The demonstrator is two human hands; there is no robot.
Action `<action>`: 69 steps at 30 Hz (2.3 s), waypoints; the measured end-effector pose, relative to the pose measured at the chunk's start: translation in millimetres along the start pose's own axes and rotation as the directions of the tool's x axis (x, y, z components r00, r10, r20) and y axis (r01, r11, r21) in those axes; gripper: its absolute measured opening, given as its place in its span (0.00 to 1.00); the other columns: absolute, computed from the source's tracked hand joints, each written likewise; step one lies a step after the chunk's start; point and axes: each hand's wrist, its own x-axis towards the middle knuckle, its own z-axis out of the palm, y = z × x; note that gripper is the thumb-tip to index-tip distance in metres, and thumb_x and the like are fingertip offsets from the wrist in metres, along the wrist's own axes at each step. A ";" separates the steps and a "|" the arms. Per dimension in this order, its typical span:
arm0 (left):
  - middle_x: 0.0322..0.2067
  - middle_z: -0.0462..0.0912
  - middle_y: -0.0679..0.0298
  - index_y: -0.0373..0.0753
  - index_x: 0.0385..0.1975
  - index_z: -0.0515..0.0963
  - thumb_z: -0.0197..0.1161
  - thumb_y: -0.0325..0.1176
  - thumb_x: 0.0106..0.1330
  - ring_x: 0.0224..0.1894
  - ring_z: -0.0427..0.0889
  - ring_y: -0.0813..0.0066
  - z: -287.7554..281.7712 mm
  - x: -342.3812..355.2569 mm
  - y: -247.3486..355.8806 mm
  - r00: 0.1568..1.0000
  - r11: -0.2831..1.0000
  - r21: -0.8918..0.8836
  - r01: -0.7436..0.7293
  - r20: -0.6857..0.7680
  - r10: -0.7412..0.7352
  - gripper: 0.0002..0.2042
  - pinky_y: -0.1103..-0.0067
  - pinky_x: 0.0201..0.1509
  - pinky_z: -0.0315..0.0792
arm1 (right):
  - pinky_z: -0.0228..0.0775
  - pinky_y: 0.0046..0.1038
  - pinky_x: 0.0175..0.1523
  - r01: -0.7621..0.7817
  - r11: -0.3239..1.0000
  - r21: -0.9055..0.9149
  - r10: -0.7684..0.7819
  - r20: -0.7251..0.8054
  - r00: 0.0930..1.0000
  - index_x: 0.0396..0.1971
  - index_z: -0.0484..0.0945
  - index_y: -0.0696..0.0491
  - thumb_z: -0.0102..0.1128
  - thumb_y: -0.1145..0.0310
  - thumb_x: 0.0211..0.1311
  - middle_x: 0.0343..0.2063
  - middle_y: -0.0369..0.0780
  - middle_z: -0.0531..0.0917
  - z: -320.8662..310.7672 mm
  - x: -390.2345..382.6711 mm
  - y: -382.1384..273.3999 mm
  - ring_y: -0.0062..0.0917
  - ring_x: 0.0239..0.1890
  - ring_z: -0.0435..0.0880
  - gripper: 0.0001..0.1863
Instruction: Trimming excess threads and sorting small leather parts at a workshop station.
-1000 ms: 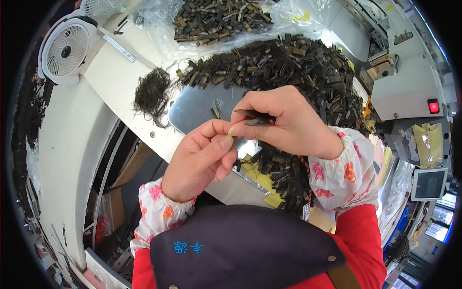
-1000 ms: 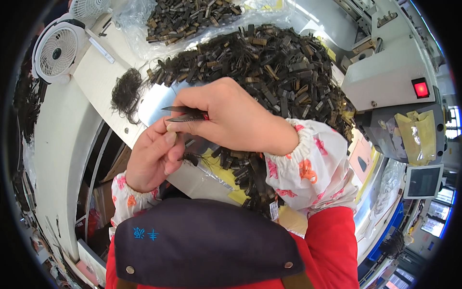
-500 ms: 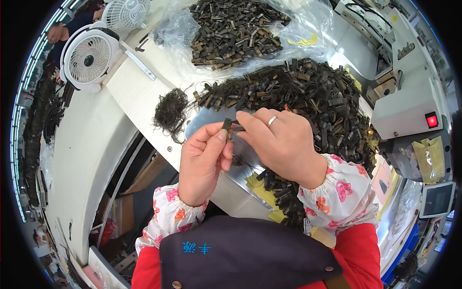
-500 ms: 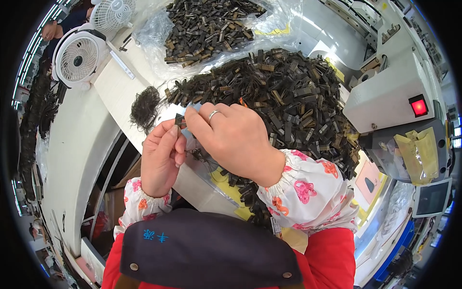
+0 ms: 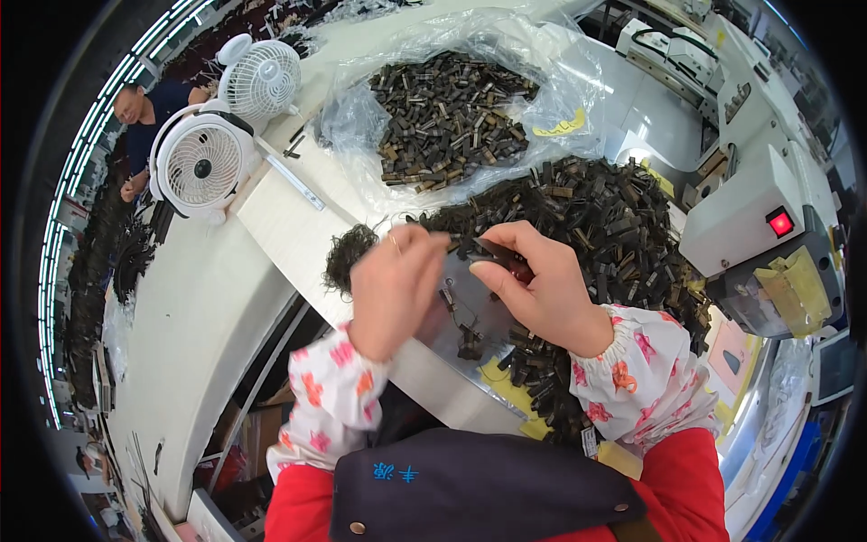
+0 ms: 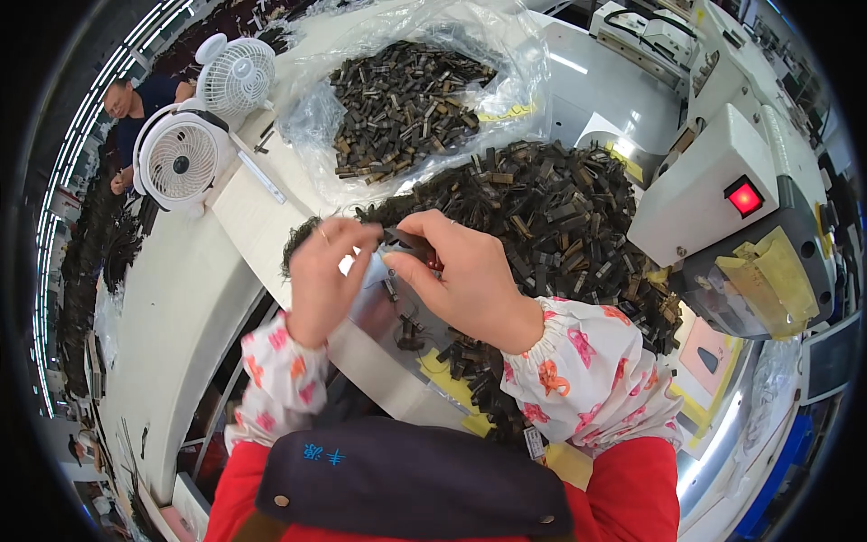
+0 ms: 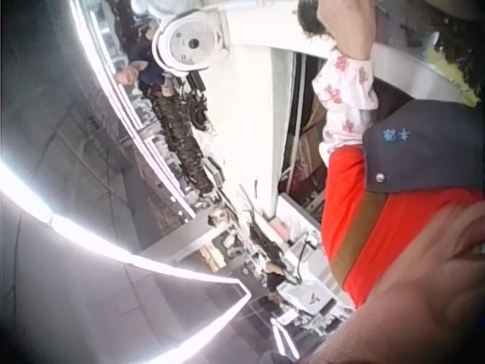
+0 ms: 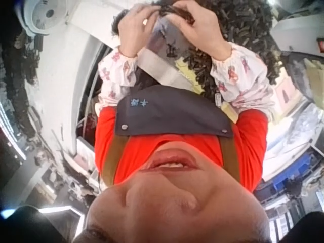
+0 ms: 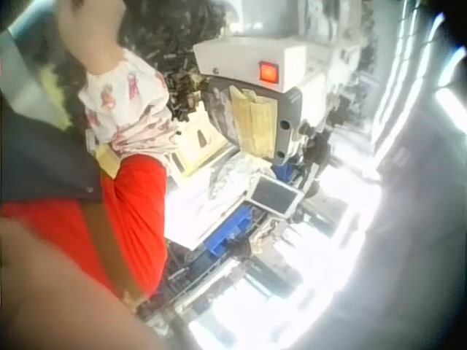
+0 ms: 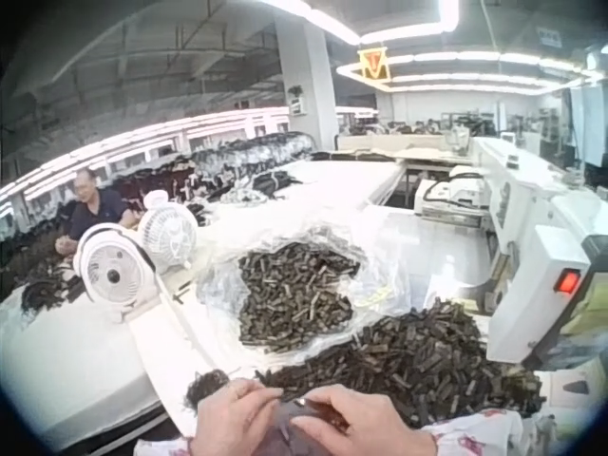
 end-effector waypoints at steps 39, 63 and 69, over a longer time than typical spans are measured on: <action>0.44 0.75 0.59 0.37 0.40 0.75 0.52 0.23 0.51 0.46 0.75 0.63 51.5 -49.5 30.1 0.989 0.969 -0.216 0.119 0.111 -0.096 0.14 0.73 0.48 0.71 | 0.71 0.30 0.37 0.181 0.947 -0.264 -0.093 0.315 0.944 0.36 0.76 0.57 0.59 0.70 0.53 0.32 0.44 0.80 -0.8 23.2 8.1 0.37 0.34 0.80 0.11; 0.26 0.73 0.63 0.38 0.33 0.75 0.63 0.27 0.49 0.29 0.74 0.64 4.0 -78.9 50.5 0.976 0.984 -0.178 -0.019 0.209 0.056 0.10 0.72 0.31 0.68 | 0.68 0.24 0.32 0.083 0.979 -0.184 -0.012 0.354 0.935 0.33 0.76 0.58 0.62 0.72 0.50 0.28 0.42 0.79 -3.5 16.8 11.5 0.28 0.28 0.78 0.10; 0.27 0.81 0.62 0.35 0.44 0.66 0.52 0.23 0.63 0.30 0.80 0.81 -24.4 -64.7 55.2 0.911 0.745 -0.525 0.411 0.233 -0.339 0.11 0.84 0.34 0.72 | 0.66 0.20 0.33 -0.379 0.920 0.105 0.122 0.840 0.529 0.35 0.75 0.60 0.55 0.63 0.61 0.21 0.37 0.78 3.8 7.2 -13.0 0.16 0.26 0.74 0.14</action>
